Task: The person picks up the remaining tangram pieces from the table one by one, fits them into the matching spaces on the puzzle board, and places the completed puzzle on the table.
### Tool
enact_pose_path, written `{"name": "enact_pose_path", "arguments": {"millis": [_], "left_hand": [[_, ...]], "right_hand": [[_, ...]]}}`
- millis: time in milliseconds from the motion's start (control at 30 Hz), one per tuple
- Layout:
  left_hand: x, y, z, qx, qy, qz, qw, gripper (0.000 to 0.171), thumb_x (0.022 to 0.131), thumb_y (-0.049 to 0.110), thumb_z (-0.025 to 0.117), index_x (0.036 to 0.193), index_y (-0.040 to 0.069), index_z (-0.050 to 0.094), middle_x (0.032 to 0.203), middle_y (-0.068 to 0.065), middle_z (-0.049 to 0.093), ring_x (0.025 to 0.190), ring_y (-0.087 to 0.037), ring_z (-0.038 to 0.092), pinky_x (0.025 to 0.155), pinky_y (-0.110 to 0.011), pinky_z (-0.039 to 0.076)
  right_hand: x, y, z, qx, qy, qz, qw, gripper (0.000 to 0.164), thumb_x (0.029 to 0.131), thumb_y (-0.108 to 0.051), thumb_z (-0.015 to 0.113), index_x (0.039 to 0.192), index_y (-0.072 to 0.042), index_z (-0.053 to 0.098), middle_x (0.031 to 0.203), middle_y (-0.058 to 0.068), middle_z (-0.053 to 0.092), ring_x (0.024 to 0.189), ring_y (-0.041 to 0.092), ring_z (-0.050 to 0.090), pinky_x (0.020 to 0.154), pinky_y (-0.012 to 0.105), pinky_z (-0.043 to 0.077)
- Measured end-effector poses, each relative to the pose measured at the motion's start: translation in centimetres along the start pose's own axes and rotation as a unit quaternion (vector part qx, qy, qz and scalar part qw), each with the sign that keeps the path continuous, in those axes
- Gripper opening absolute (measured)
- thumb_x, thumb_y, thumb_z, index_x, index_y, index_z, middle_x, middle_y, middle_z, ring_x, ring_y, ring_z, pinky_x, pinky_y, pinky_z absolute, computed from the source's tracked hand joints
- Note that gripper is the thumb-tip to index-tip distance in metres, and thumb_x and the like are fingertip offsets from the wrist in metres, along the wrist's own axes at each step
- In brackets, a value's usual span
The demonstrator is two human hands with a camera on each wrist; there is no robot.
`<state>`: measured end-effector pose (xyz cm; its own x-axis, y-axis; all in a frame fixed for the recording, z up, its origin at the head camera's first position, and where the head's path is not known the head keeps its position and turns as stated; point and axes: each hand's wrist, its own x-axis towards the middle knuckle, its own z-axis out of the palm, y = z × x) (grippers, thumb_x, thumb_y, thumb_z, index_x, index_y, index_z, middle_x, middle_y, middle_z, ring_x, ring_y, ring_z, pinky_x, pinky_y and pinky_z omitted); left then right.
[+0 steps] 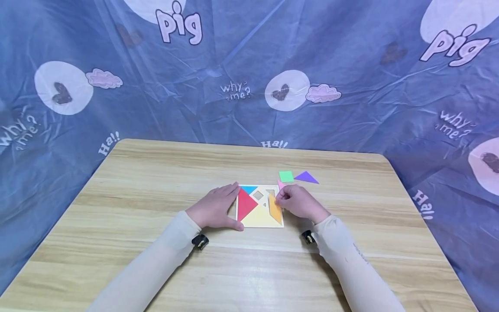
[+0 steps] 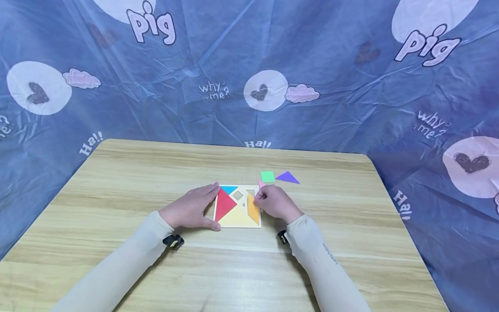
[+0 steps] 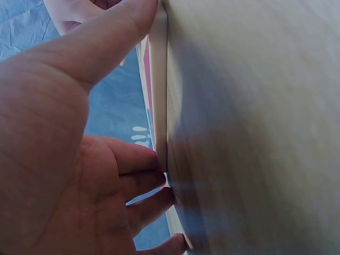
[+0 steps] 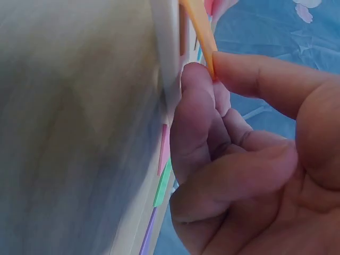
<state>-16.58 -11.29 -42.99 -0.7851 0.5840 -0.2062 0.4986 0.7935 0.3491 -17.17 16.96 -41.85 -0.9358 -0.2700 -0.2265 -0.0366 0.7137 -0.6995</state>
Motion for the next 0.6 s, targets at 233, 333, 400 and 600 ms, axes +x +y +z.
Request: {"name": "enact_pose_path", "arguments": {"millis": [233, 333, 400, 600], "left_hand": [[0.03, -0.09, -0.23, 0.0, -0.001, 0.003, 1.0, 0.12, 0.08, 0.069, 0.076, 0.163, 0.001, 0.023, 0.172, -0.012, 0.019, 0.158, -0.031, 0.021, 0.127, -0.05, 0.022], [0.04, -0.1, -0.32, -0.001, 0.0, 0.007, 1.0, 0.119, 0.08, 0.068, 0.077, 0.163, 0.001, 0.024, 0.171, -0.013, 0.02, 0.157, -0.032, 0.021, 0.126, -0.051, 0.022], [0.06, -0.14, -0.36, -0.002, 0.002, 0.008, 1.0, 0.119, 0.08, 0.067, 0.077, 0.163, 0.0, 0.025, 0.171, -0.013, 0.021, 0.157, -0.032, 0.022, 0.126, -0.051, 0.023], [0.17, -0.29, -0.41, -0.002, -0.006, 0.0, 1.0, 0.12, 0.08, 0.069, 0.076, 0.164, 0.002, 0.022, 0.172, -0.011, 0.018, 0.158, -0.03, 0.02, 0.127, -0.049, 0.022]], "right_hand": [[0.04, -0.1, 0.11, -0.031, 0.007, 0.004, 0.999, 0.005, 0.095, -0.01, 0.072, 0.091, -0.007, 0.071, 0.084, 0.002, 0.065, 0.074, 0.017, 0.054, 0.07, 0.03, 0.047], [0.02, -0.1, 0.15, -0.047, 0.006, -0.002, 0.999, 0.007, 0.094, -0.01, 0.073, 0.088, -0.008, 0.07, 0.083, 0.002, 0.064, 0.075, 0.017, 0.054, 0.07, 0.03, 0.046], [-0.01, -0.14, 0.17, -0.055, 0.003, -0.004, 0.998, 0.008, 0.093, -0.01, 0.074, 0.086, -0.009, 0.069, 0.082, 0.001, 0.063, 0.076, 0.018, 0.054, 0.071, 0.03, 0.045], [0.02, -0.35, 0.13, -0.098, 0.0, -0.057, 0.994, 0.008, 0.092, -0.009, 0.075, 0.088, -0.011, 0.069, 0.084, -0.002, 0.064, 0.08, 0.016, 0.056, 0.078, 0.033, 0.048]]}}
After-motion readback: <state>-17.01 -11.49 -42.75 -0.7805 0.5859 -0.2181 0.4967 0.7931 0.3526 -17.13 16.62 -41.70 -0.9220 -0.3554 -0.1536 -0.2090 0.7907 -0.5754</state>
